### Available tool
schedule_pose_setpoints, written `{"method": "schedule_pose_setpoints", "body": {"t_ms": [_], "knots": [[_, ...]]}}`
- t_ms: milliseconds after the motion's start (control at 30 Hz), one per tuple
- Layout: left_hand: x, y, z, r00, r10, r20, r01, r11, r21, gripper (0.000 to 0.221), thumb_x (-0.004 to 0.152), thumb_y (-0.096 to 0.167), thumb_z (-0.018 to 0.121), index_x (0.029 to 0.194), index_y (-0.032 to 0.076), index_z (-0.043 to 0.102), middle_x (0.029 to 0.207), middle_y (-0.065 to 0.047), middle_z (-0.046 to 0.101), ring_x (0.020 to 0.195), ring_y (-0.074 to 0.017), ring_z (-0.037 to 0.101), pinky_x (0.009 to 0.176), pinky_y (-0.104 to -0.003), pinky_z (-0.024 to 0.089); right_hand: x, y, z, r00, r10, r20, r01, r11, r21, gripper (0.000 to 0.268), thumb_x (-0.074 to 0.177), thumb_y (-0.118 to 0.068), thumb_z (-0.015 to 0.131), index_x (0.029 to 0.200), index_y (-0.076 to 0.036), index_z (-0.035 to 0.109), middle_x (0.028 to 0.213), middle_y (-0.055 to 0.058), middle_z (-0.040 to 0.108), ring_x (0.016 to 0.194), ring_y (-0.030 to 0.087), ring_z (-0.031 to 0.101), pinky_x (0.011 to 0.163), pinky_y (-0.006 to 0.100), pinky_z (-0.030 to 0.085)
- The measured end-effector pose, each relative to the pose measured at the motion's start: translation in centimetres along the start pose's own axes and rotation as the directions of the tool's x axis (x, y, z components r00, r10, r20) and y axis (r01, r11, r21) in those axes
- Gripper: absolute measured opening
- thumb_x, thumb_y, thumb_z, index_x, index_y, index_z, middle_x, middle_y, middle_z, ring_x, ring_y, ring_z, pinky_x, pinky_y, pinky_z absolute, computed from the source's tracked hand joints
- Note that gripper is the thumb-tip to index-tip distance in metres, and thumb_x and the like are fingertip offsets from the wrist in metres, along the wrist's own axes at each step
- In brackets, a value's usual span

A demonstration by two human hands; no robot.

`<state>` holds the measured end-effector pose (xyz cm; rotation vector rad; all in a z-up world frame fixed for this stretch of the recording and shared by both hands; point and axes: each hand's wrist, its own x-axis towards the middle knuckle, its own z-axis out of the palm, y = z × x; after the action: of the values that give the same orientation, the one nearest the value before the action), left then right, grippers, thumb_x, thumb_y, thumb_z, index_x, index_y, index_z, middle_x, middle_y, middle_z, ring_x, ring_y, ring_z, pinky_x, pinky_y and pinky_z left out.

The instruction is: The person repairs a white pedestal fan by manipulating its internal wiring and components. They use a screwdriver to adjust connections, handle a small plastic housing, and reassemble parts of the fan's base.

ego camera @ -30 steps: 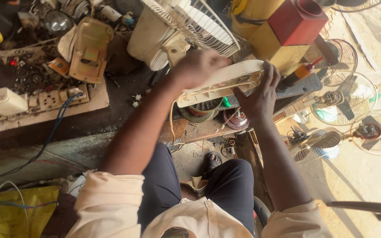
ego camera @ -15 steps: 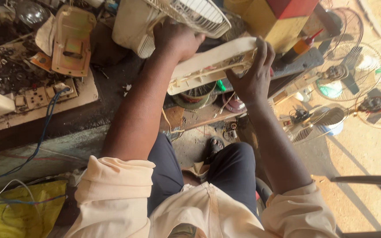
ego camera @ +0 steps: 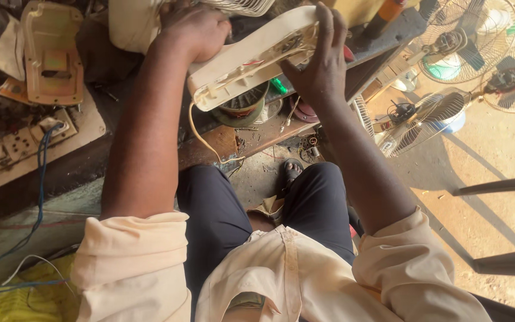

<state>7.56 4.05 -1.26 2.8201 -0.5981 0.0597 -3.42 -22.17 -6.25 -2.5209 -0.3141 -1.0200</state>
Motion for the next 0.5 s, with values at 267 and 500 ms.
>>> {"method": "schedule_pose_setpoints", "body": {"t_ms": [267,500], "knots": [[-1.0,-0.2,0.1,0.999,-0.014,0.035,0.014,1.0,0.004,0.046,0.099,0.041,0.04,0.129,0.028,0.071,0.149,-0.006,0.056,0.15,-0.0358,0.028,0.118,-0.053,0.012,0.3,-0.5,-0.4,0.999,0.023,0.034,-0.023,1.0,0.009,0.117,0.077,-0.025,0.099,0.162,-0.017,0.018,0.155,0.022,0.03,0.137,0.041,0.053,0.107,0.048,0.058],[-1.4,0.3,-0.4,0.997,-0.065,0.047,0.068,0.996,-0.06,0.045,0.097,0.048,0.043,0.12,0.029,0.076,0.139,-0.005,0.063,0.148,-0.0303,0.029,0.119,-0.05,0.008,0.3,-1.0,-0.8,0.997,0.049,0.051,-0.051,0.998,0.032,0.115,0.077,-0.024,0.096,0.161,-0.015,0.018,0.154,0.023,0.029,0.138,0.043,0.051,0.107,0.048,0.057]]}}
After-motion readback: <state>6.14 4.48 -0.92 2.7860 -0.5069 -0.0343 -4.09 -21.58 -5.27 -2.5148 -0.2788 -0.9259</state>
